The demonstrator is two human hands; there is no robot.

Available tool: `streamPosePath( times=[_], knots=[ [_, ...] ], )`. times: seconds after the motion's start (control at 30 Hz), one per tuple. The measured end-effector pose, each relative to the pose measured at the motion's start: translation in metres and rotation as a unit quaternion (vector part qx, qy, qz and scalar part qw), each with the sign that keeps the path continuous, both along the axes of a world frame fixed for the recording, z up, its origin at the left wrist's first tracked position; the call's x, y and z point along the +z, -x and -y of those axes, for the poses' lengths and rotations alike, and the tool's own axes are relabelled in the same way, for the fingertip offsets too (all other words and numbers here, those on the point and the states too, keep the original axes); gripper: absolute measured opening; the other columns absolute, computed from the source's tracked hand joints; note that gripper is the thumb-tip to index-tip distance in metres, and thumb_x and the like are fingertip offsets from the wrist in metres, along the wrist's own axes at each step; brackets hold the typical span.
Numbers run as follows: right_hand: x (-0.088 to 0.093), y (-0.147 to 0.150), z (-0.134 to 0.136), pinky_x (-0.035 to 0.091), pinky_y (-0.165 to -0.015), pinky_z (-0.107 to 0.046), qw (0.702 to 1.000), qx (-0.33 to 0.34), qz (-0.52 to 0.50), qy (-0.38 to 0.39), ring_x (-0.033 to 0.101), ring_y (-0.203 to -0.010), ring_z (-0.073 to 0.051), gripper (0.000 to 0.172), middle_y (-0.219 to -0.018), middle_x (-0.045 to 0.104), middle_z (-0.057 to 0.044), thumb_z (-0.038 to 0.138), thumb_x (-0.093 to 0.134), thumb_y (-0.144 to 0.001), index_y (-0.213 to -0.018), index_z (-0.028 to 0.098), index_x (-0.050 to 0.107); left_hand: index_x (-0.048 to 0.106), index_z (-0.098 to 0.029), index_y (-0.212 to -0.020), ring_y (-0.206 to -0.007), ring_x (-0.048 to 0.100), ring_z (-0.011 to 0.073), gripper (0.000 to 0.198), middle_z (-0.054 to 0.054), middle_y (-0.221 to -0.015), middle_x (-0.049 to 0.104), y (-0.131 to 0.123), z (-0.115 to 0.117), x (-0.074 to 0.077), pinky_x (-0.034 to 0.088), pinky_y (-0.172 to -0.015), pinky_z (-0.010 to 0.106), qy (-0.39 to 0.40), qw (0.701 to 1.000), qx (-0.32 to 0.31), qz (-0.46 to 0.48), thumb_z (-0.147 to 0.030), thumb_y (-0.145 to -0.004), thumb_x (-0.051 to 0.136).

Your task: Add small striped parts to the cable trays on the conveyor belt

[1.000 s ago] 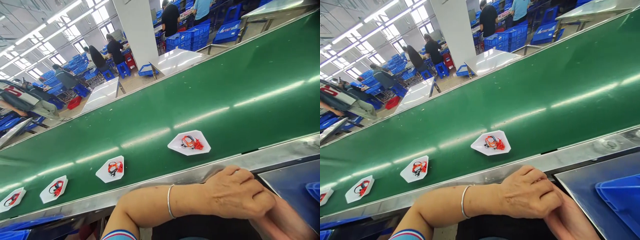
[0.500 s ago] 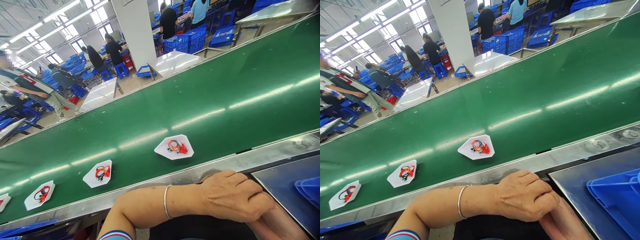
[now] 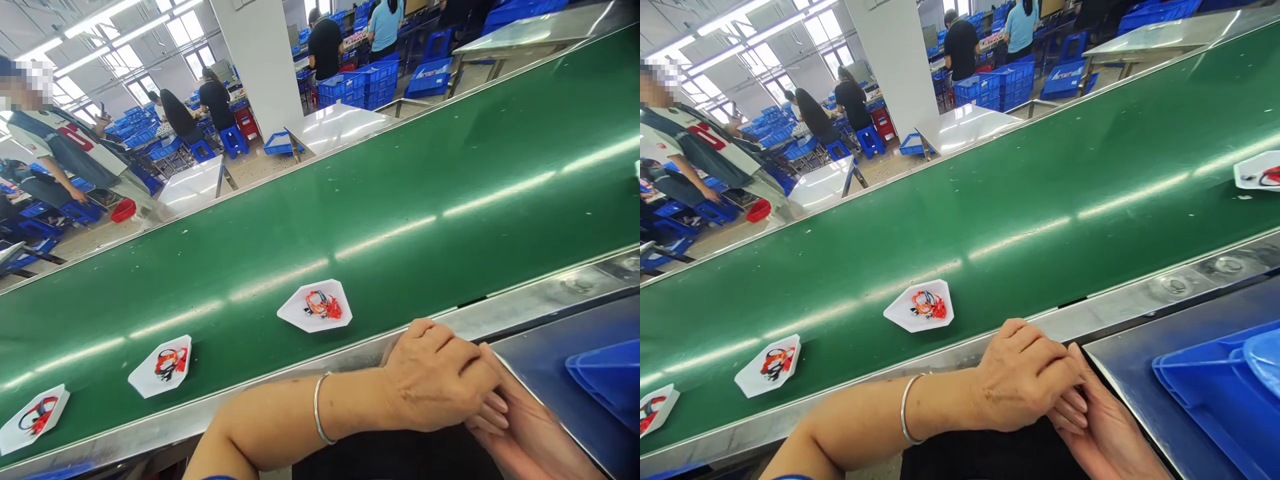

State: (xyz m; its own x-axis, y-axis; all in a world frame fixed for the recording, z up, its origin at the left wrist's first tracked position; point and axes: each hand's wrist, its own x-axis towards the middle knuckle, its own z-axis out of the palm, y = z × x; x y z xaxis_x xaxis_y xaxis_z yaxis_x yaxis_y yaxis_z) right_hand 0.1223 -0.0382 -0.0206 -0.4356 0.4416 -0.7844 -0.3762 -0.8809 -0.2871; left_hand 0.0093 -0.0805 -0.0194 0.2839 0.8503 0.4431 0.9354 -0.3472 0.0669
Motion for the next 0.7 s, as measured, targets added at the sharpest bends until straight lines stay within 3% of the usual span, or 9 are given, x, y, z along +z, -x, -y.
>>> streamPosePath(
  times=[0.13,0.33,0.53,0.7],
  knots=[
    [-0.005,-0.007,-0.002,0.025,-0.029,-0.014,0.997,0.006,-0.070,-0.026,0.021,-0.036,-0.002,0.046,-0.049,0.026,0.009,0.013,0.082,-0.046,-0.058,0.017,0.038,0.058,-0.017,-0.092,-0.087,0.046,0.0120,0.024,0.002,-0.096,0.056,-0.001,-0.001,0.003,0.034,-0.078,0.030,0.000,1.000,0.002,0.020,-0.023,-0.090,0.035],
    [-0.010,-0.012,-0.005,0.024,-0.031,-0.013,0.993,0.033,-0.106,-0.048,0.020,-0.039,-0.002,0.035,-0.051,0.025,0.008,0.030,0.074,-0.068,-0.063,0.016,0.043,0.060,-0.020,-0.079,-0.080,0.043,0.0109,0.019,-0.001,-0.091,0.054,-0.002,-0.005,0.000,0.032,-0.067,0.027,-0.041,0.996,0.047,0.069,-0.023,-0.087,0.042],
    [-0.018,-0.016,-0.007,0.025,-0.031,-0.013,0.989,0.033,-0.129,-0.062,0.021,-0.038,-0.002,0.035,-0.051,0.023,0.009,0.021,0.073,-0.068,-0.064,0.017,0.039,0.060,-0.019,-0.084,-0.082,0.046,0.0098,0.021,0.000,-0.095,0.053,-0.003,-0.007,-0.006,0.035,-0.069,0.026,-0.036,0.996,0.050,0.066,-0.024,-0.089,0.040],
    [-0.031,-0.017,-0.010,0.031,-0.030,-0.015,0.991,0.047,-0.088,-0.085,0.026,-0.038,-0.005,0.037,-0.051,0.026,0.006,0.028,0.069,-0.071,-0.062,0.020,0.034,0.057,-0.020,-0.105,-0.083,0.049,0.0087,0.030,-0.001,-0.100,0.056,0.000,-0.009,-0.001,0.040,-0.072,0.023,-0.014,0.999,0.017,0.033,-0.025,-0.090,0.033]
  ],
)
